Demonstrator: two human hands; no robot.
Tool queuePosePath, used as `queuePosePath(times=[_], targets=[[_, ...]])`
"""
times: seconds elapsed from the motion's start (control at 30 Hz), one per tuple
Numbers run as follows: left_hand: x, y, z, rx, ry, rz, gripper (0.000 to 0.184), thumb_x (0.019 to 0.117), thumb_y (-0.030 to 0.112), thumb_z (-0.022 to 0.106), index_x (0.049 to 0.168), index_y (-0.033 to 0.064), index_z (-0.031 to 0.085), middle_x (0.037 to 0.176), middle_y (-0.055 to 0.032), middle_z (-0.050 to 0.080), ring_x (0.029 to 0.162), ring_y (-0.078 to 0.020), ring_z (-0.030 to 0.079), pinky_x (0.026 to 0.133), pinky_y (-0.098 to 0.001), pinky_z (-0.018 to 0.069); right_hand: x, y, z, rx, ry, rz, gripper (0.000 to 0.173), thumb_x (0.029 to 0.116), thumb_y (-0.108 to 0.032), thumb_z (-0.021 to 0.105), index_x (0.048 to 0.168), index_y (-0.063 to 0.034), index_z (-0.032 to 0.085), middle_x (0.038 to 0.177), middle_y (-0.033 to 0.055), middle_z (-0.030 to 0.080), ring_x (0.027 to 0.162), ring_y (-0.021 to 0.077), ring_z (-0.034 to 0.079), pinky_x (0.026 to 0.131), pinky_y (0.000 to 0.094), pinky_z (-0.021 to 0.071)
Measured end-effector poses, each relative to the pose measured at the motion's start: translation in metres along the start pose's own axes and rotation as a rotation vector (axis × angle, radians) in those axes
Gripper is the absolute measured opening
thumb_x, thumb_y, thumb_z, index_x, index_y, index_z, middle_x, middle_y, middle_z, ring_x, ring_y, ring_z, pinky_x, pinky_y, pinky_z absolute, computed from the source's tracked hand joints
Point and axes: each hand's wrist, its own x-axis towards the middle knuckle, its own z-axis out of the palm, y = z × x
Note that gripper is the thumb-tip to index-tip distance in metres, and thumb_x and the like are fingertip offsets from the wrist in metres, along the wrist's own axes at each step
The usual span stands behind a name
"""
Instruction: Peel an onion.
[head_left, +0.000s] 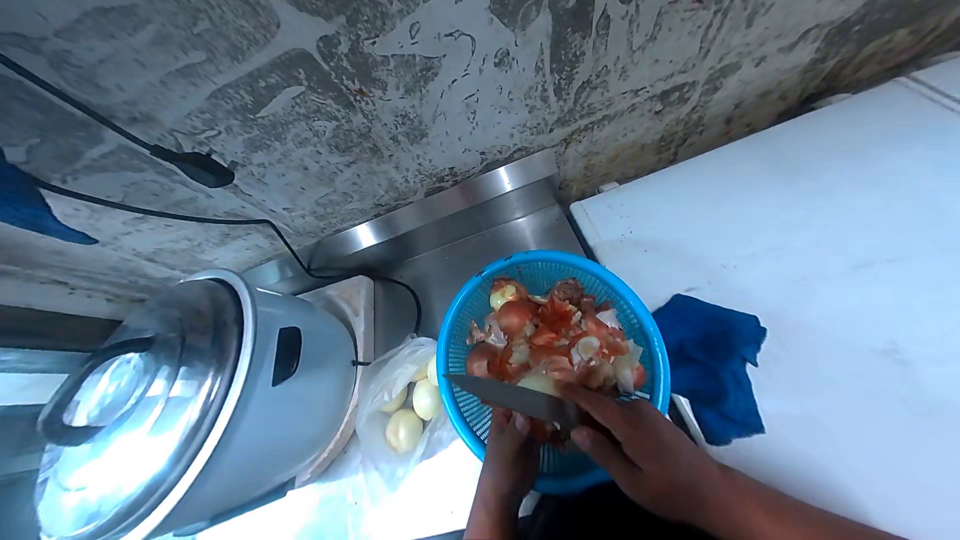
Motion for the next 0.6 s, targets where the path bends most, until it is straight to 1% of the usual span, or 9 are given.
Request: queuePosePath(times=[0.07, 0.13, 0.2, 0.27, 0.33, 0.4, 0.47, 0.53, 0.6], targets=[[0.001, 0.001, 0.001, 0.062, -0.028, 0.017, 0.053, 0.0889, 0.051, 0.073, 0.127, 0.0145, 0.065, 0.111, -0.0069, 0.073, 0.097, -0.0167, 0.072, 0.080, -0.0359, 0.0615, 0.003, 0.003, -0.001, 0.013, 0.042, 0.043, 0.050, 0.1088, -0.046, 0.037, 0.143, -0.0153, 0.058, 0.096, 0.0065, 0.072, 0.078, 0.0177, 0.069, 0.069, 0.0437, 0.0597], [0.001, 0.003, 0.003, 0.114, -0.085, 0.042, 0.058, 0.0907, 0.053, 0.070, 0.135, 0.0168, 0.063, 0.120, -0.0054, 0.072, 0.105, -0.0153, 0.070, 0.087, -0.0346, 0.0601, 0.007, 0.008, -0.007, 0.058, 0.063, 0.117, 0.049, 0.1086, -0.045, 0.037, 0.141, -0.0174, 0.060, 0.092, 0.0038, 0.070, 0.073, 0.0140, 0.066, 0.067, 0.0399, 0.0583], [0.001, 0.002, 0.004, 0.119, -0.080, 0.041, 0.058, 0.0909, 0.052, 0.071, 0.136, 0.0160, 0.063, 0.121, -0.0063, 0.071, 0.105, -0.0161, 0.070, 0.087, -0.0357, 0.0602, 0.007, 0.011, -0.012, 0.098, 0.065, 0.131, 0.048, 0.1087, -0.046, 0.037, 0.143, -0.0198, 0.059, 0.088, 0.0011, 0.067, 0.070, 0.0100, 0.062, 0.064, 0.0343, 0.0565], [0.000, 0.000, 0.003, 0.100, -0.028, 0.020, 0.056, 0.0897, 0.052, 0.072, 0.132, 0.0161, 0.064, 0.116, -0.0060, 0.073, 0.101, -0.0161, 0.072, 0.082, -0.0359, 0.0616, 0.003, 0.006, -0.015, 0.120, 0.032, 0.098, 0.050, 0.1081, -0.044, 0.040, 0.147, -0.0163, 0.054, 0.086, 0.0041, 0.066, 0.068, 0.0124, 0.061, 0.063, 0.0362, 0.0564], [-0.001, -0.001, 0.001, 0.052, 0.008, 0.000, 0.050, 0.0888, 0.052, 0.072, 0.123, 0.0169, 0.067, 0.108, -0.0062, 0.074, 0.092, -0.0164, 0.073, 0.074, -0.0352, 0.0623, -0.001, -0.002, -0.016, 0.090, -0.044, 0.062, 0.055, 0.1076, -0.045, 0.041, 0.151, -0.0131, 0.048, 0.089, 0.0080, 0.069, 0.071, 0.0184, 0.067, 0.066, 0.0437, 0.0589], [-0.003, -0.002, 0.003, 0.038, 0.108, -0.027, 0.047, 0.0853, 0.048, 0.078, 0.117, 0.0141, 0.068, 0.102, -0.0064, 0.075, 0.087, -0.0165, 0.073, 0.071, -0.0354, 0.0623, -0.003, -0.006, -0.014, 0.027, -0.097, 0.022, 0.059, 0.1070, -0.048, 0.041, 0.153, -0.0117, 0.045, 0.091, 0.0105, 0.070, 0.074, 0.0232, 0.069, 0.068, 0.0497, 0.0591], [-0.002, 0.000, 0.009, 0.063, 0.176, -0.052, 0.047, 0.0858, 0.040, 0.079, 0.118, 0.0092, 0.065, 0.104, -0.0081, 0.073, 0.088, -0.0169, 0.072, 0.073, -0.0356, 0.0614, -0.004, -0.007, -0.011, -0.031, -0.104, -0.015, 0.060, 0.1072, -0.049, 0.040, 0.153, -0.0117, 0.045, 0.090, 0.0113, 0.070, 0.074, 0.0252, 0.069, 0.067, 0.0511, 0.0586], [-0.002, 0.001, 0.010, 0.091, 0.192, -0.054, 0.043, 0.0865, 0.037, 0.079, 0.116, 0.0089, 0.067, 0.101, -0.0081, 0.074, 0.082, -0.0161, 0.073, 0.066, -0.0333, 0.0616, -0.004, -0.005, -0.009, -0.065, -0.085, -0.037, 0.059, 0.1073, -0.049, 0.039, 0.153, -0.0122, 0.046, 0.088, 0.0105, 0.070, 0.071, 0.0248, 0.068, 0.064, 0.0500, 0.0585], [-0.003, 0.001, 0.008, 0.103, 0.183, -0.067, 0.043, 0.0866, 0.038, 0.079, 0.116, 0.0091, 0.067, 0.099, -0.0079, 0.073, 0.080, -0.0158, 0.072, 0.065, -0.0330, 0.0608, -0.005, -0.004, -0.007, -0.084, -0.063, -0.055, 0.058, 0.1075, -0.049, 0.039, 0.152, -0.0129, 0.047, 0.089, 0.0100, 0.070, 0.071, 0.0243, 0.068, 0.062, 0.0485, 0.0583]])
